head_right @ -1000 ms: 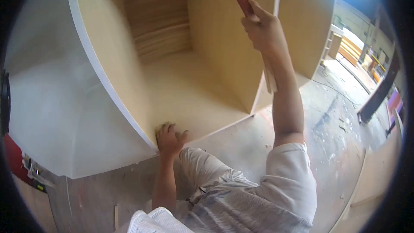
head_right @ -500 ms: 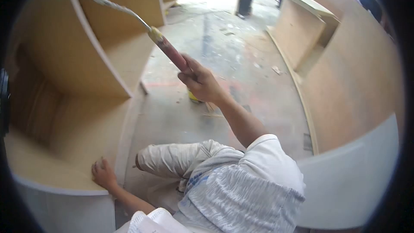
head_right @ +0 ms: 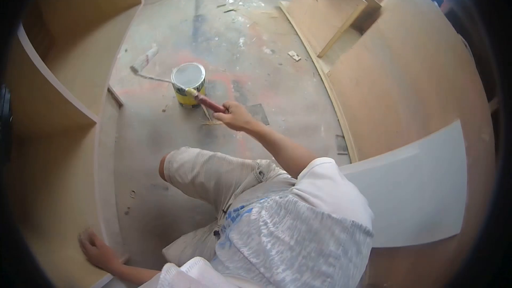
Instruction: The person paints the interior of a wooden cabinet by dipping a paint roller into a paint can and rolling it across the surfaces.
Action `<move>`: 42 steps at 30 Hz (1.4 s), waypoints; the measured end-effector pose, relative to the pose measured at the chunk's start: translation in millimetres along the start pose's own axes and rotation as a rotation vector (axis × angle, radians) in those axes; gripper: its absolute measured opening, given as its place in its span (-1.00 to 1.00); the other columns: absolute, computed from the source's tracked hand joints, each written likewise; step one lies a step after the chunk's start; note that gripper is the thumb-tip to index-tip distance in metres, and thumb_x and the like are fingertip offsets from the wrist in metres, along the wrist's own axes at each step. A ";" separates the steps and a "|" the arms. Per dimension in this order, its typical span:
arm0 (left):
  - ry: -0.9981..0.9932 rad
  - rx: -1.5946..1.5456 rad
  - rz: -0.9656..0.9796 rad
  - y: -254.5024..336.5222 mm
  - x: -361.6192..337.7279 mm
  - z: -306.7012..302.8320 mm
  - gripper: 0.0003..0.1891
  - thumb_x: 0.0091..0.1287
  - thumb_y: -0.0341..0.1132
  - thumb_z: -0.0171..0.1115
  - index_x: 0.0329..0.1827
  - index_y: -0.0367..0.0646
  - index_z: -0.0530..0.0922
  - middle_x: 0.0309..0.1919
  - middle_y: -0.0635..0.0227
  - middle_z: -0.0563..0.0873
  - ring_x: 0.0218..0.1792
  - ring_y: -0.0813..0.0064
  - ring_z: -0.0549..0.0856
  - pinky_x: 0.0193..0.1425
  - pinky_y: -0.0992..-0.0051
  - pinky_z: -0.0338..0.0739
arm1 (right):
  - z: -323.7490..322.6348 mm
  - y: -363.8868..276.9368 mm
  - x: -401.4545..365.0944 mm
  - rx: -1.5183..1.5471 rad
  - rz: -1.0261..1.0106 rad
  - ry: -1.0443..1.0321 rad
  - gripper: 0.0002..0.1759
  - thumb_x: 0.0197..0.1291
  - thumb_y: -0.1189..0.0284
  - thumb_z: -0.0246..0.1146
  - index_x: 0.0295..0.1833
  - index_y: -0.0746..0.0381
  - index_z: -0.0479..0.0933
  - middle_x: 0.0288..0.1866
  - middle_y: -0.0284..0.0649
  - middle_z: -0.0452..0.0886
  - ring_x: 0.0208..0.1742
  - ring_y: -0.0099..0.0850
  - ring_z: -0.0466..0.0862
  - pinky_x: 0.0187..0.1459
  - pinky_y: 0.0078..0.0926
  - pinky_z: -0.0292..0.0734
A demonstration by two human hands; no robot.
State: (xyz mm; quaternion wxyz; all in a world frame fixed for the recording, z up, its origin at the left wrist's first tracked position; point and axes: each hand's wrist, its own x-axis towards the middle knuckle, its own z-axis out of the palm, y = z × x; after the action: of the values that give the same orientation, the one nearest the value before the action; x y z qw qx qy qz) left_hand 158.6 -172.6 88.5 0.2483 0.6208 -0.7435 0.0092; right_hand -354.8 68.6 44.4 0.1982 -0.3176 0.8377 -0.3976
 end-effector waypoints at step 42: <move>-0.733 -1.315 0.495 343.5 164.3 35.8 -0.33 0.29 -0.06 0.12 0.23 -0.56 0.34 0.07 -0.15 0.58 0.06 0.11 0.63 0.21 0.17 0.49 | -1.4 21.0 238.7 -0.643 -0.291 -0.462 -0.56 0.32 0.13 0.15 -0.01 0.34 0.51 -0.31 0.14 0.62 -0.19 0.09 0.63 -0.21 -0.06 0.47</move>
State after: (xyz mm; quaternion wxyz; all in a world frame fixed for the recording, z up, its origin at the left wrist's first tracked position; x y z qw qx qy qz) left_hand -190.3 -256.4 220.8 0.2941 0.1268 -0.7474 -0.5821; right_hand -535.3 -85.2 9.7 0.2133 -0.5590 0.7991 -0.0582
